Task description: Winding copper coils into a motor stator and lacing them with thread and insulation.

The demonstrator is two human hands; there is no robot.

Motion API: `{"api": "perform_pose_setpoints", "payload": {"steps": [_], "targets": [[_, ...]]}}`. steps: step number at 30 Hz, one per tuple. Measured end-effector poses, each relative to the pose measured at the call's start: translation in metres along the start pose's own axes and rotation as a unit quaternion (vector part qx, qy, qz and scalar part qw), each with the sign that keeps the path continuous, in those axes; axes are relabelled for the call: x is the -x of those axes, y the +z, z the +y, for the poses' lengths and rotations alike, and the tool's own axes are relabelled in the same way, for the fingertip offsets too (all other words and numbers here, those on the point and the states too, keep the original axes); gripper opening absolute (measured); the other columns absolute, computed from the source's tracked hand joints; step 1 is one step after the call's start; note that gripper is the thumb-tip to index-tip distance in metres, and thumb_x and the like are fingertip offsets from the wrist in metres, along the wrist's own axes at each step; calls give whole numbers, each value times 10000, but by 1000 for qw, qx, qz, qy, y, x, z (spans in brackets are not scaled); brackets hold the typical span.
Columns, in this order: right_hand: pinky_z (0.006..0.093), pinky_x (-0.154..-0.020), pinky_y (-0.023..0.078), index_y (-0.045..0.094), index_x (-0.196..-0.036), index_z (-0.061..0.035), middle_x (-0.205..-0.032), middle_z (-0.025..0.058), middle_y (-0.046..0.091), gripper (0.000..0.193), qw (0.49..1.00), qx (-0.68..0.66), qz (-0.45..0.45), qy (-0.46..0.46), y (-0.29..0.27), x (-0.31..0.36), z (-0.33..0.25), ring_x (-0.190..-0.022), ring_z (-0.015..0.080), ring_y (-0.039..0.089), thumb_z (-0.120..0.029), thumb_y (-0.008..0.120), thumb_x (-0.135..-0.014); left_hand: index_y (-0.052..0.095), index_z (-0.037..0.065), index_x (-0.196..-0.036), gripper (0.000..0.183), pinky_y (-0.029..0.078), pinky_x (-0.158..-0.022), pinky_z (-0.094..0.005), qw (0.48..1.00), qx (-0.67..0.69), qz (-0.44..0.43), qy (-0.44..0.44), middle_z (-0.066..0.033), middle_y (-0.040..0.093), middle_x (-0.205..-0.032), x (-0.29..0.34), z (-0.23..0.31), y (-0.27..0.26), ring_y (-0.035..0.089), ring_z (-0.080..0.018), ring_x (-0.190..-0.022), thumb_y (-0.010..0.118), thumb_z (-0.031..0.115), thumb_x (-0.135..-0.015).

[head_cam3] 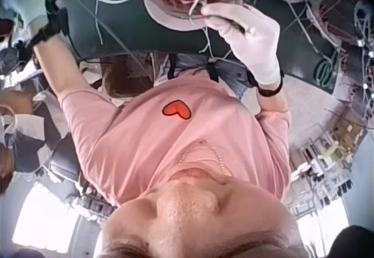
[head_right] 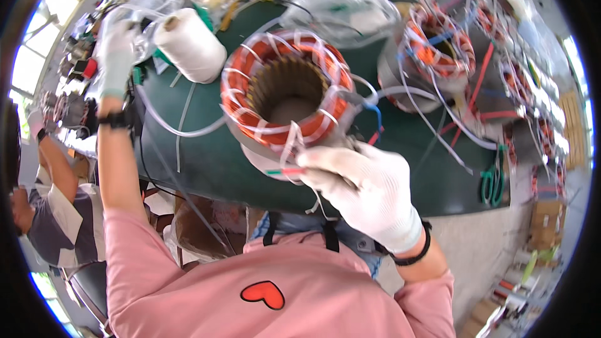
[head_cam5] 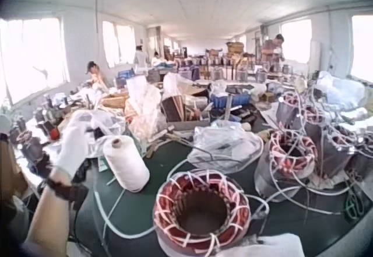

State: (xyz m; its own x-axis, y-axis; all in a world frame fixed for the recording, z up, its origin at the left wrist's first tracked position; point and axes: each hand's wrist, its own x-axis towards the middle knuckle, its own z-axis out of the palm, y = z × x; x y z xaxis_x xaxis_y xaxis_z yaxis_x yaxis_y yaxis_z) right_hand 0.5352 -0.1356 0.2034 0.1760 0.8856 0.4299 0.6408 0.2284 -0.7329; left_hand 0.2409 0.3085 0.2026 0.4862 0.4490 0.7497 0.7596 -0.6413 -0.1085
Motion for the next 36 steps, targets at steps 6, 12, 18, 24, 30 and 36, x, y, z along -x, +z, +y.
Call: {"api": "perform_pose_setpoints", "payload": {"steps": [6,12,18,24,30,36], "targets": [[261,-644,517,753,-992,-14,-837,93,729,184,998,-65,-6,23,5,3,-1,-714,170,697,-5,766,-809,706,-2,-1104,285,501,-916,-396,978,203,49,-15,-158,707,-1057,96,216,-206,686,-282,-984,697,137,-856],[275,-590,519,759,-1011,-70,-794,89,692,182,998,-34,47,-9,9,11,9,-647,172,668,-99,767,-832,688,101,-985,284,487,-796,-388,947,298,-72,101,-38,683,-913,97,273,-201,647,-272,-865,762,26,-722],[301,-593,511,758,-994,-104,-784,90,673,160,999,-39,37,3,11,14,6,-650,210,648,-146,748,-841,689,87,-970,271,490,-781,-380,923,370,-89,65,-63,688,-923,95,276,-193,648,-282,-854,750,-9,-723],[326,-592,517,732,-950,-134,-804,72,681,158,995,76,29,-49,10,10,1,-683,257,665,-161,767,-798,713,27,-923,176,503,-757,-371,925,346,-127,89,-103,683,-844,90,286,-185,639,-295,-811,727,158,-807],[329,-607,535,704,-964,-112,-816,80,694,216,992,61,80,-76,17,11,10,-726,262,692,-112,784,-763,728,75,-965,196,508,-737,-392,931,313,-159,100,-91,700,-883,89,303,-176,654,-310,-807,723,132,-779],[348,-703,556,721,-1097,-133,-1037,101,642,449,977,142,118,-108,-1,22,2,-857,292,660,-182,871,-677,672,-1,-1127,459,534,-764,-386,940,308,-22,148,-200,651,-1175,103,287,-213,669,-317,-913,727,-5,-672]]}}
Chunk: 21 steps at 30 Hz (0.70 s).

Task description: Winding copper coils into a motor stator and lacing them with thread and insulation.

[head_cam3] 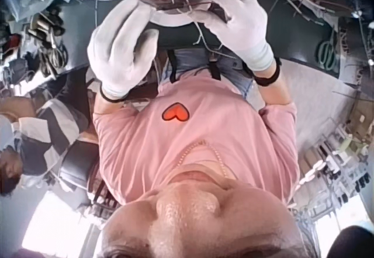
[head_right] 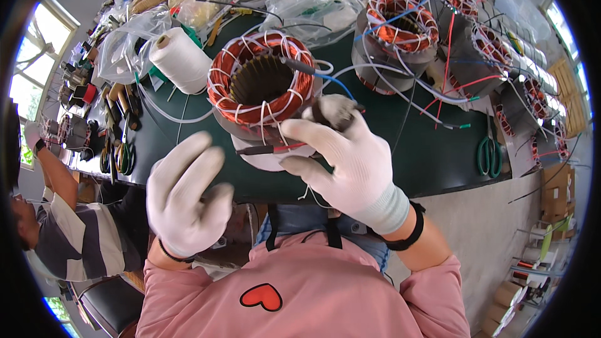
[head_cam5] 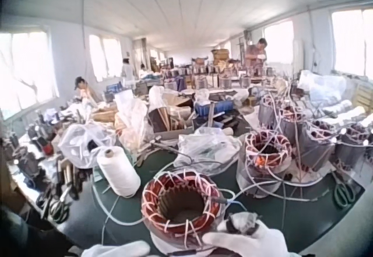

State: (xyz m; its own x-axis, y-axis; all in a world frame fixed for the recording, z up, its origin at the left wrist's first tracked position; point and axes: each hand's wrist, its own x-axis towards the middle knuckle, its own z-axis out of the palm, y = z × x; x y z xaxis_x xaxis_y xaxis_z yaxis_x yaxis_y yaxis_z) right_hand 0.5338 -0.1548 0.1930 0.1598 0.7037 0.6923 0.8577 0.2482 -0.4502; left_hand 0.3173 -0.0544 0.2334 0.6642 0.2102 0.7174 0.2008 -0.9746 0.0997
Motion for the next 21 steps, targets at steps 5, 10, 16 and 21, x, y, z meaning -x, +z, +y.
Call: {"api": "perform_pose_setpoints", "payload": {"steps": [5,10,16,21], "targets": [[329,-656,528,711,-1034,-57,-853,89,656,389,997,-68,34,-32,-9,4,-11,-732,274,633,12,823,-669,697,70,-1027,347,504,-798,-406,993,-44,15,106,-127,647,-1098,-13,-18,-16,650,-289,-928,681,46,-681],[300,-551,466,735,-894,-67,-725,44,614,276,998,-56,-24,-17,-26,21,-16,-588,219,561,72,763,-657,661,85,-948,165,423,-810,-475,972,-236,-5,6,-63,656,-941,-10,-82,12,621,-290,-963,665,128,-789],[299,-534,437,731,-812,-82,-706,28,600,237,999,12,-39,10,-39,33,-8,-558,214,536,58,755,-624,586,0,-888,142,476,-752,-389,866,288,-154,-378,-134,589,-813,35,-112,42,584,-296,-766,510,99,-956],[302,-544,411,708,-737,-86,-622,6,563,177,995,44,-49,77,-55,36,-9,-530,193,542,47,705,-621,642,5,-1014,352,465,-857,-287,855,349,-123,-364,-48,646,-937,-41,-165,7,592,-154,-885,499,327,-1035]]}}
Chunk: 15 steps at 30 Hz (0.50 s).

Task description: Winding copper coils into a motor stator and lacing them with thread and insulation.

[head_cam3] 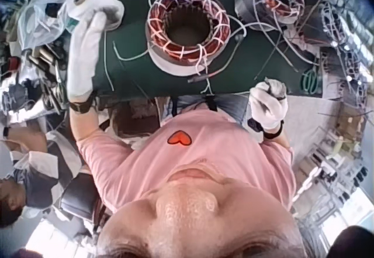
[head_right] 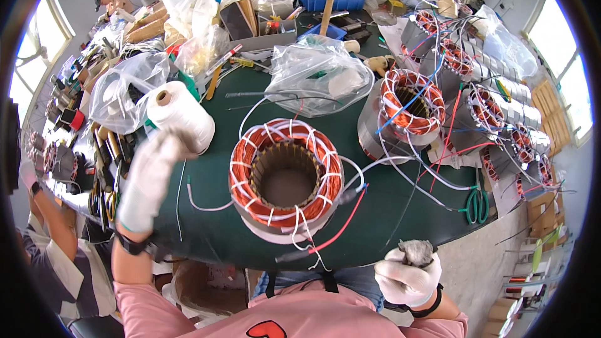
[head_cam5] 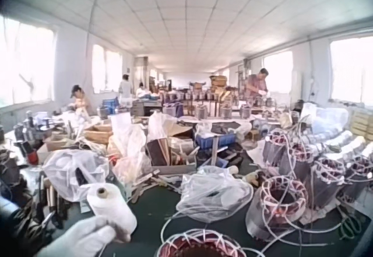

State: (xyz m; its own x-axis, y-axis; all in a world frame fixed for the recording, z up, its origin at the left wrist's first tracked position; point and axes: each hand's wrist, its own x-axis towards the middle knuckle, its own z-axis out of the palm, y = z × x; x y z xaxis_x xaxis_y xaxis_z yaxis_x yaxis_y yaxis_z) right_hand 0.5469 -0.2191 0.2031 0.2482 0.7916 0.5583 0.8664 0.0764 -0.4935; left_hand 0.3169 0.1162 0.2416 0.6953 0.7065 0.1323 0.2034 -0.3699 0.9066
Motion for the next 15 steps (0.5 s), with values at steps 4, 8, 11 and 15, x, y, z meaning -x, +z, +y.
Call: {"api": "perform_pose_setpoints", "payload": {"steps": [4,8,11,15], "targets": [[297,-554,428,708,-700,-108,-628,-5,571,156,999,32,-17,33,-6,-4,-2,-528,184,561,22,703,-613,665,9,-1079,344,481,-846,-256,983,29,-170,-53,-42,676,-965,-88,31,-23,619,-105,-926,518,314,-1023],[291,-544,440,711,-691,-124,-636,-10,579,170,996,80,-13,34,-6,3,5,-528,180,575,14,701,-594,677,10,-1062,352,491,-793,-267,962,-139,-236,2,-43,674,-922,-157,33,-7,626,-102,-870,556,331,-983],[278,-529,439,713,-685,-120,-637,-10,580,172,996,59,10,66,-3,6,7,-525,178,582,15,693,-580,703,16,-1032,334,518,-772,-327,925,-290,-243,20,-107,709,-917,-193,17,22,670,-178,-871,607,321,-935],[275,-536,438,728,-716,-120,-645,-18,581,194,995,71,10,67,2,-11,5,-539,167,587,28,705,-592,693,-5,-1110,373,517,-895,-389,856,-321,-357,191,-173,720,-1040,-232,-10,83,677,-292,-999,654,307,-909]]}}
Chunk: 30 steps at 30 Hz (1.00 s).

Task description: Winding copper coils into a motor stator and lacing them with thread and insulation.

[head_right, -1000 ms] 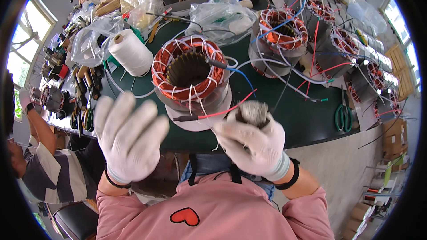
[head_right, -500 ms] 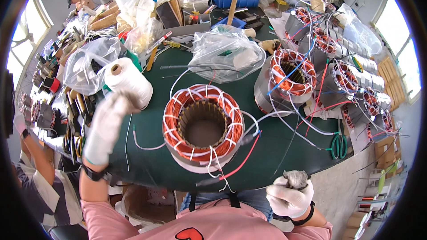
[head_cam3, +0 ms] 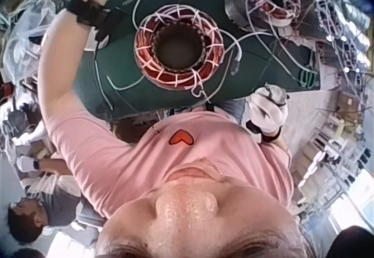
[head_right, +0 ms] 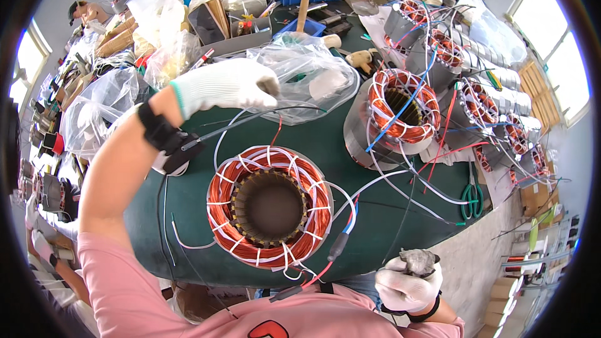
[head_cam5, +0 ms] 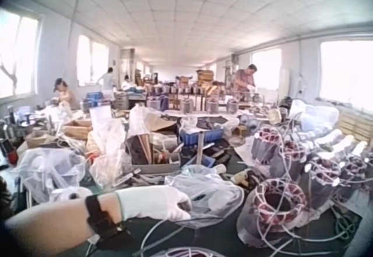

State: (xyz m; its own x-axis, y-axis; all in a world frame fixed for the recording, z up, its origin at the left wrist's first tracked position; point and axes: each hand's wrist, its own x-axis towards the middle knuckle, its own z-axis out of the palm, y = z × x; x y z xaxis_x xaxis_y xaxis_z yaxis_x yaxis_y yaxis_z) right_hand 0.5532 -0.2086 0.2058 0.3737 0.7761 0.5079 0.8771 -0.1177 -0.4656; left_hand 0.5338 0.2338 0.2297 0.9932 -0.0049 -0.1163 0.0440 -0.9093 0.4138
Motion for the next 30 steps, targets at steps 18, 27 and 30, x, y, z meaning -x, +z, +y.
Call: {"api": "perform_pose_setpoints", "payload": {"steps": [18,27,30], "targets": [[257,-515,484,755,-915,-157,-646,-13,572,313,983,-136,33,-114,4,32,-15,-502,157,546,33,805,-671,643,-2,-1224,489,451,-979,-324,996,81,3,-28,-122,684,-1155,9,6,-4,604,-215,-1083,588,418,-979],[281,-539,485,727,-859,-125,-700,11,617,281,995,-44,61,-71,-22,64,-15,-558,182,593,58,734,-646,716,21,-1054,309,500,-705,-289,980,143,-96,-97,-35,703,-857,-9,6,17,626,-129,-762,567,279,-972],[276,-534,502,733,-910,-142,-704,7,620,340,994,-62,76,-51,-17,67,-10,-560,179,601,59,760,-637,708,23,-1080,338,505,-666,-294,974,155,11,-163,-21,677,-799,17,-7,-4,619,-117,-706,557,316,-1008]]}}
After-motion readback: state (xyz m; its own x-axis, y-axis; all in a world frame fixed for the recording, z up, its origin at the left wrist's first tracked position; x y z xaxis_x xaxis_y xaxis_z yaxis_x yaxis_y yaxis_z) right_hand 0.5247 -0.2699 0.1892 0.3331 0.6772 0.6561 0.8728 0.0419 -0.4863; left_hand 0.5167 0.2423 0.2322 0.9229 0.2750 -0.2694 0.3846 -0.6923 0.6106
